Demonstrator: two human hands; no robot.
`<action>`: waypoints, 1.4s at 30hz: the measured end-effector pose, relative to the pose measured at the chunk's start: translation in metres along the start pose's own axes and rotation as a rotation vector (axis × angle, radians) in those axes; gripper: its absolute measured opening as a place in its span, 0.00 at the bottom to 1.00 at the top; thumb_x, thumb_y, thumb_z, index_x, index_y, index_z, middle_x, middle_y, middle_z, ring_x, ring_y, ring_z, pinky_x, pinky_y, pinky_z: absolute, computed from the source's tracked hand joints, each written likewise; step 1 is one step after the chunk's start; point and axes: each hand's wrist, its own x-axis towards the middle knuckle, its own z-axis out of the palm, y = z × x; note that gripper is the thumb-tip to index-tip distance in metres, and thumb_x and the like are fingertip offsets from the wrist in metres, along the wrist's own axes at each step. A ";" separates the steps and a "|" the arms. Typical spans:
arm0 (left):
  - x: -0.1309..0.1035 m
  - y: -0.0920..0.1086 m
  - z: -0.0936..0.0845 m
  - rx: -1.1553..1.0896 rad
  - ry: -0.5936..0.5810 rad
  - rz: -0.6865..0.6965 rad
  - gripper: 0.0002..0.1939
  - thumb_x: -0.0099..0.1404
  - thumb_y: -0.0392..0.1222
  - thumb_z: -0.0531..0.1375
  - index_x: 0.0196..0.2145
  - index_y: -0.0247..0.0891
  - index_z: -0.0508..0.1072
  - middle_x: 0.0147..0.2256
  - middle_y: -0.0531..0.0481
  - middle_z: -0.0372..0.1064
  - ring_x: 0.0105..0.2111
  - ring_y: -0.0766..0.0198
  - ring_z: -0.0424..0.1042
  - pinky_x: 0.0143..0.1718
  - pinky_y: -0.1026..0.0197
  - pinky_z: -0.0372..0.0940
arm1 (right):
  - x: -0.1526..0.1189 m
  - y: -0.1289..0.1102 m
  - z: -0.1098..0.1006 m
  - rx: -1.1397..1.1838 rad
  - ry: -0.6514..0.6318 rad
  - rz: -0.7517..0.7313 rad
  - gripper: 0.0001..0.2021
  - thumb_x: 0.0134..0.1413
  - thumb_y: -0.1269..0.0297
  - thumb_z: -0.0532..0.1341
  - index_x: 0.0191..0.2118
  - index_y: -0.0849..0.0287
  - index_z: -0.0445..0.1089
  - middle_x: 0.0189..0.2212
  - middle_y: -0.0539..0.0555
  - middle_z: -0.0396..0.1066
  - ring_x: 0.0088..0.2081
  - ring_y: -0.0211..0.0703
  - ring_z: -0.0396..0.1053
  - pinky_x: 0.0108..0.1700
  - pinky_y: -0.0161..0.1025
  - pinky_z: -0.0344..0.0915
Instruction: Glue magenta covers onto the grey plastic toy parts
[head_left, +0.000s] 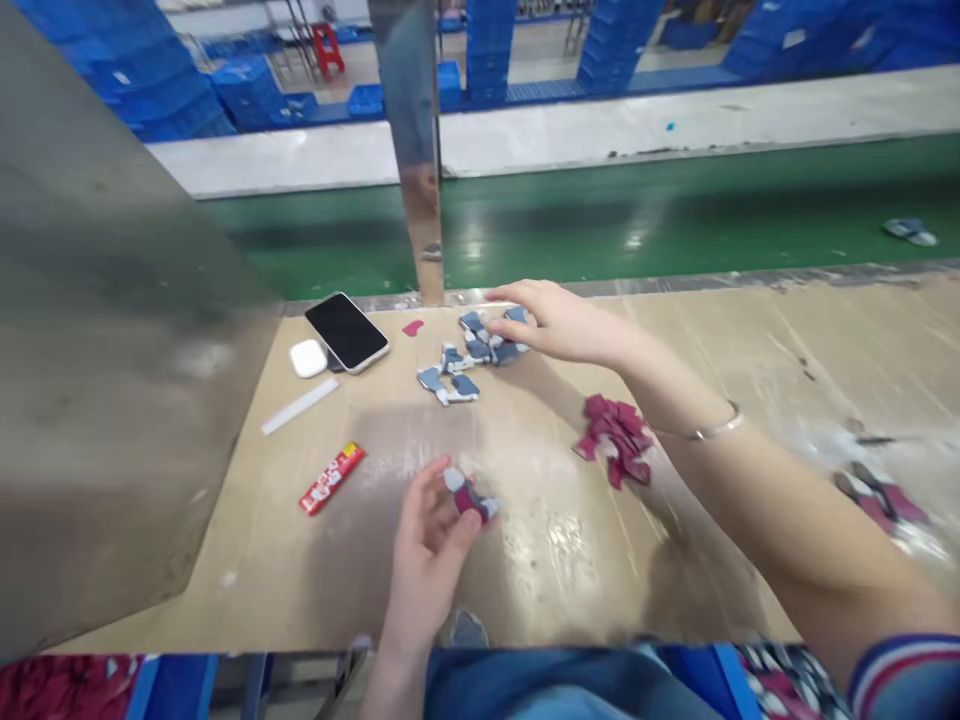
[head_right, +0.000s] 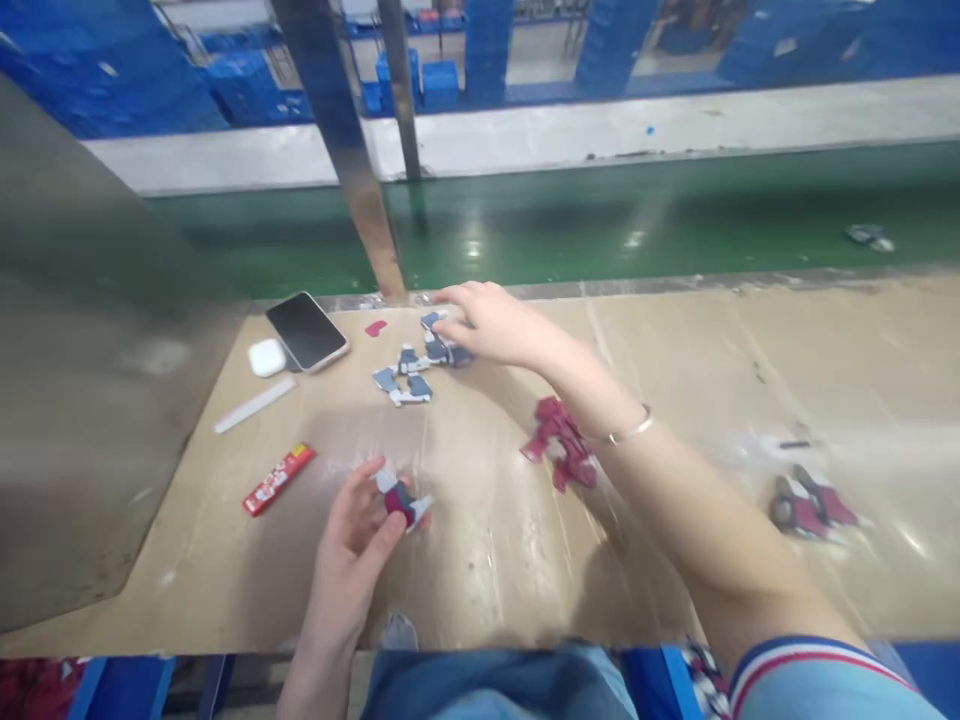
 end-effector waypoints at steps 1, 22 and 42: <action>-0.001 0.004 0.006 -0.006 -0.015 0.039 0.29 0.65 0.57 0.78 0.58 0.46 0.77 0.49 0.46 0.81 0.45 0.54 0.87 0.45 0.55 0.84 | -0.028 -0.015 0.001 0.106 -0.018 -0.076 0.20 0.73 0.53 0.66 0.63 0.53 0.79 0.62 0.61 0.82 0.64 0.62 0.79 0.69 0.64 0.75; -0.039 -0.007 0.049 0.183 0.059 0.370 0.18 0.73 0.49 0.73 0.52 0.46 0.71 0.45 0.53 0.75 0.39 0.69 0.81 0.42 0.68 0.77 | -0.203 -0.112 0.104 0.855 0.354 0.139 0.18 0.80 0.54 0.59 0.64 0.53 0.76 0.55 0.61 0.85 0.57 0.52 0.84 0.61 0.49 0.82; -0.042 -0.016 0.057 0.273 0.019 0.576 0.11 0.77 0.41 0.69 0.51 0.46 0.72 0.47 0.53 0.73 0.47 0.66 0.82 0.48 0.65 0.79 | -0.201 -0.106 0.116 0.988 0.440 0.175 0.17 0.77 0.51 0.58 0.56 0.54 0.79 0.48 0.58 0.87 0.50 0.51 0.86 0.56 0.48 0.83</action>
